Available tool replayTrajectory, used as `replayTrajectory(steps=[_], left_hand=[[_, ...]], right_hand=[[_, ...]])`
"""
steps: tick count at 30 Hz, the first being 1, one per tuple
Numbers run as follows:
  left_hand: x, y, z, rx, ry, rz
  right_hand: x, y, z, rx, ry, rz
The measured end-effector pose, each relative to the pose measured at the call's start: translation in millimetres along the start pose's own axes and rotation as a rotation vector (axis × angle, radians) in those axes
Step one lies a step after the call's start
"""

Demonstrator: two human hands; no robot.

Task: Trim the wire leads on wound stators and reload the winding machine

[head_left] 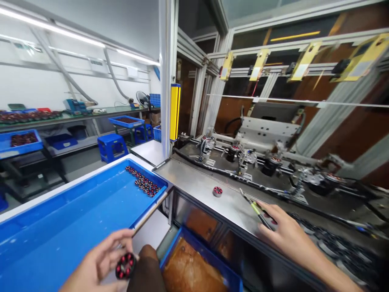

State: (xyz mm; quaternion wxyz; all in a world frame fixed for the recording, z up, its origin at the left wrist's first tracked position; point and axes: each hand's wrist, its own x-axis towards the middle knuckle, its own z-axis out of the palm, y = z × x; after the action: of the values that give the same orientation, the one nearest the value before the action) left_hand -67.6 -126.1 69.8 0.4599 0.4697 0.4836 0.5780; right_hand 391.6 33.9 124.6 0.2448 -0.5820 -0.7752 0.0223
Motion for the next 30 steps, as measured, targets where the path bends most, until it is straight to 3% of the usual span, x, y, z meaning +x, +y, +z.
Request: replayTrajectory(steps=[2,4,6,9,13,20,30], left_hand=[[37.1,0.1,-45.3,0.293,-0.015,-0.005],[86.8,-7.4,-84.7,0.574,0.147,0.016],[139.4,-22.4,-112.8,0.653,0.257,0.024],[206.4,-52.3,-133.5,0.747,0.338,0.027],[261.4,-90.1,-140.2,0.819,0.337,0.004],[303.0,-126.5,-135.9,0.817,0.283,0.035],[302.9,-137.9,-122.9,0.833,0.351,0.102]], right_hand=[[24.2,18.1,20.1,-0.048,-0.017,-0.014],[36.0,29.6,39.7,-0.081,0.025,-0.031],[40.3,35.9,54.5,-0.112,0.083,-0.052],[41.2,39.6,65.2,-0.147,0.112,-0.074],[40.2,40.2,65.1,-0.175,0.1,-0.059],[39.2,43.2,64.1,-0.213,0.096,-0.077],[37.5,44.1,63.0,-0.202,0.081,-0.049]])
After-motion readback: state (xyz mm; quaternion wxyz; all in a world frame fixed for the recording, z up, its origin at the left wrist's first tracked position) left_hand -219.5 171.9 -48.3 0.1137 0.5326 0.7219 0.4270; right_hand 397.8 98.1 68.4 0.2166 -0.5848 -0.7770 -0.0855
